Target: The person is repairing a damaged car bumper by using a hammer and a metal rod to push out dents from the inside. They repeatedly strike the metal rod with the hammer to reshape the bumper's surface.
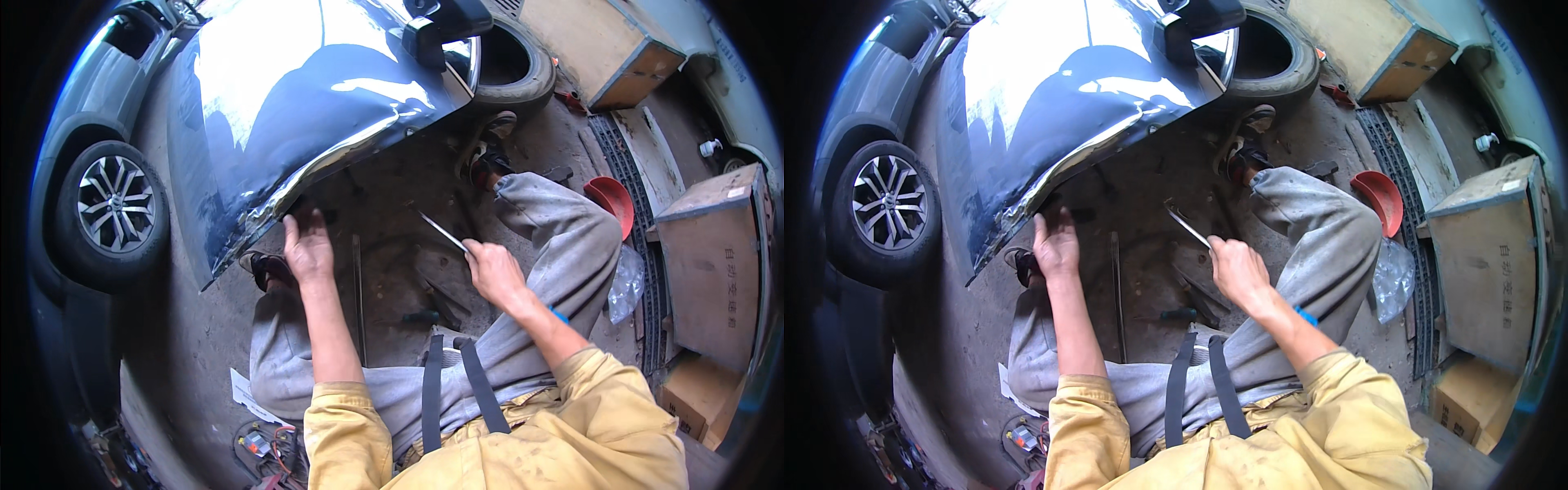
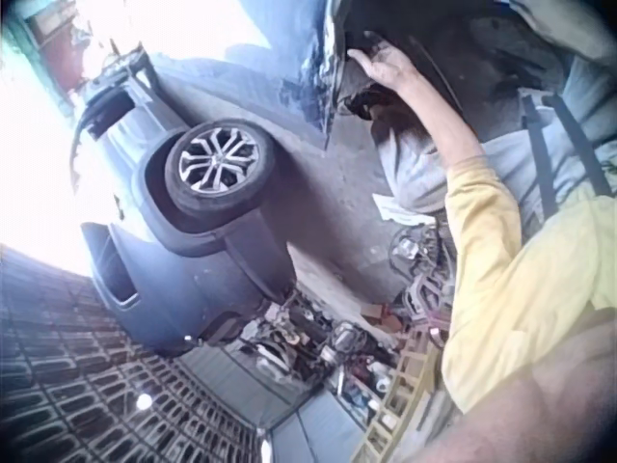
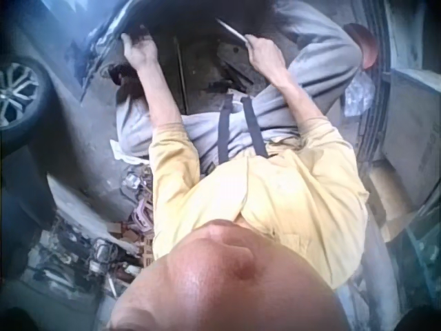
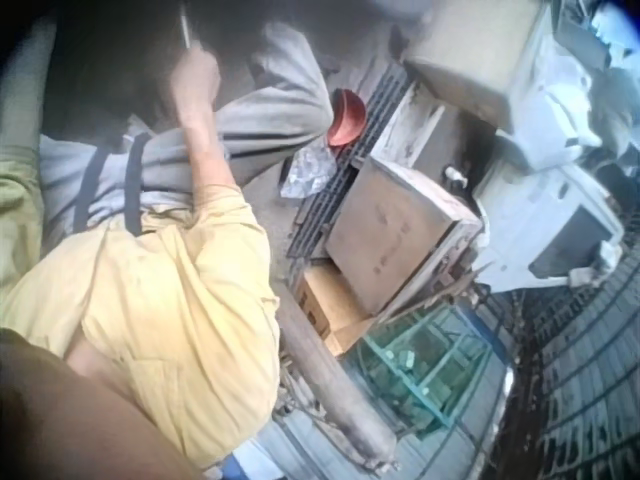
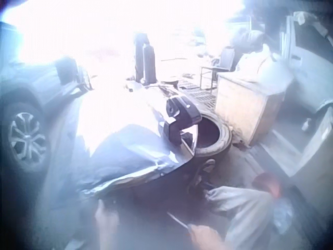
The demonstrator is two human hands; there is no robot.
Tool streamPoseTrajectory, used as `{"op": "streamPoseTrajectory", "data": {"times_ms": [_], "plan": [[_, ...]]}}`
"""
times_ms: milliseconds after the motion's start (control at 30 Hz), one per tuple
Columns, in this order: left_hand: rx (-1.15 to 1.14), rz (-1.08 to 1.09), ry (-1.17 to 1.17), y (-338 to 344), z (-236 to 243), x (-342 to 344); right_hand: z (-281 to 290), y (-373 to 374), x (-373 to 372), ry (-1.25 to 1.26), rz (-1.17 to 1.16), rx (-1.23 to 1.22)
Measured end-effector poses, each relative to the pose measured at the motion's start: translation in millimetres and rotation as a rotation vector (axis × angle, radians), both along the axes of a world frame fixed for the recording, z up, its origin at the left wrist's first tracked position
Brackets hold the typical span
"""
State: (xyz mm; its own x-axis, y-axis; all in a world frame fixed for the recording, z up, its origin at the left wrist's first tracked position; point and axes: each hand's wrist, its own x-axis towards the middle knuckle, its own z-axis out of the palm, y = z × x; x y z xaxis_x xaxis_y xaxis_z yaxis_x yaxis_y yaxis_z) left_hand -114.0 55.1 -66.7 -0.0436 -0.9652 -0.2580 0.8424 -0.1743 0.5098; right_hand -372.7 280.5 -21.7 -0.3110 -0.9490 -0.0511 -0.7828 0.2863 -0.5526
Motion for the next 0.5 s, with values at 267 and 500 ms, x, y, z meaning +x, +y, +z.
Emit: {"op": "streamPoseTrajectory", "data": {"times_ms": [267, 500], "plan": [[0.144, 0.011, -0.034, -21.1, 26.8, -74.1, -33.6, 54.1, 29.7, -0.143, 0.029, 0.224], [0.166, 0.001, -0.106, -23.8, 26.9, -86.2, -44.6, 52.2, 32.1, -0.122, 0.130, 0.308]]}}
